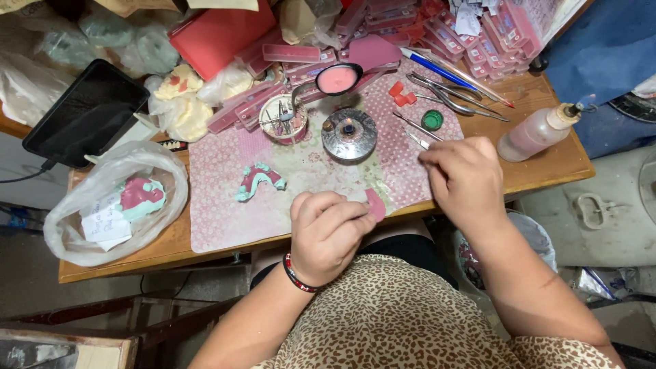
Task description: Refining a dental prosthesis by attaching small components, applying adhesive, and using pliers for adjustments at a laboratory bench.
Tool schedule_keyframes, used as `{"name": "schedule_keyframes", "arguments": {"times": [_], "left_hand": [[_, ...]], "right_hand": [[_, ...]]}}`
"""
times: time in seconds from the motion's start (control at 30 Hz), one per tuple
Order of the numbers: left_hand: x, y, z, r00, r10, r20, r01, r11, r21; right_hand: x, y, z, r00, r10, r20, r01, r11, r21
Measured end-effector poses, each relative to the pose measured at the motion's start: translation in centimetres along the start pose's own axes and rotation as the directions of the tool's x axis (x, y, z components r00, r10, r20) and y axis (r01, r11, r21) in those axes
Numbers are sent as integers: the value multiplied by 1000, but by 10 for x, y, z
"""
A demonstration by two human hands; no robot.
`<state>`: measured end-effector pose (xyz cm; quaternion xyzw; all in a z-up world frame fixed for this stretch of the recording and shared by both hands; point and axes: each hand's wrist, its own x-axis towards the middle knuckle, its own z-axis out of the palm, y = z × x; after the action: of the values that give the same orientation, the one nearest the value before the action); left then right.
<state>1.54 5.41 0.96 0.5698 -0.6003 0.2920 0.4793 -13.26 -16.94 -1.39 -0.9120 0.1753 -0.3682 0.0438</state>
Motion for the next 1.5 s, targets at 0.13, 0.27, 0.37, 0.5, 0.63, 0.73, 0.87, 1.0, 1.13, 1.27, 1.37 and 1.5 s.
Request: {"name": "schedule_keyframes", "arguments": {"times": [0.13, 0.27, 0.37, 0.5, 0.63, 0.73, 0.87, 1.0, 1.13, 1.27, 1.37, 1.5], "left_hand": [[5, 8, 10, 998, 64, -15, -65, 997, -39], [8, 18, 24, 992, 122, 28, -120, 990, -79], [19, 28, 32, 990, 62, 125, -38, 982, -184], [16, 46, 48, 881, -273, 386, 431, 799, -419], [31, 61, 63, 641, -396, 658, 748, 517, -417], [30, 65, 82, 578, -263, 772, 798, 380, -468], [29, 84, 112, 634, -95, 767, 764, 232, -603], [20, 97, 152, 678, -10, 735, 731, 115, -673], [14, 119, 193, 607, 32, 794, 773, 209, -599], [2, 142, 234, 424, 88, 901, 823, 378, -424], [10, 148, 224, 400, 69, 914, 859, 320, -400], [19, 126, 177, 724, -23, 689, 551, 621, -557]], "right_hand": [[-6, -48, -35, 967, 192, 168, -254, 773, 582], [-35, -43, -40, 827, 201, 524, -550, 101, 829], [-46, -36, -49, 789, 300, 536, -574, 49, 817], [-62, -24, -66, 770, 346, 536, -583, 39, 812], [-88, -7, -73, 773, 324, 546, -571, -19, 820], [-111, 6, -75, 777, 280, 564, -540, -164, 826], [-133, 17, -96, 778, 296, 554, -466, -318, 825], [-150, 44, -129, 749, 476, 461, -379, -264, 887], [-196, 81, -154, 624, 732, 275, -443, 41, 895], [-183, 61, -186, 530, 844, 78, -664, 356, 658], [-175, 42, -192, 527, 849, 45, -789, 469, 398], [-151, 16, -173, 715, 676, 178, -699, 682, 218]]}}
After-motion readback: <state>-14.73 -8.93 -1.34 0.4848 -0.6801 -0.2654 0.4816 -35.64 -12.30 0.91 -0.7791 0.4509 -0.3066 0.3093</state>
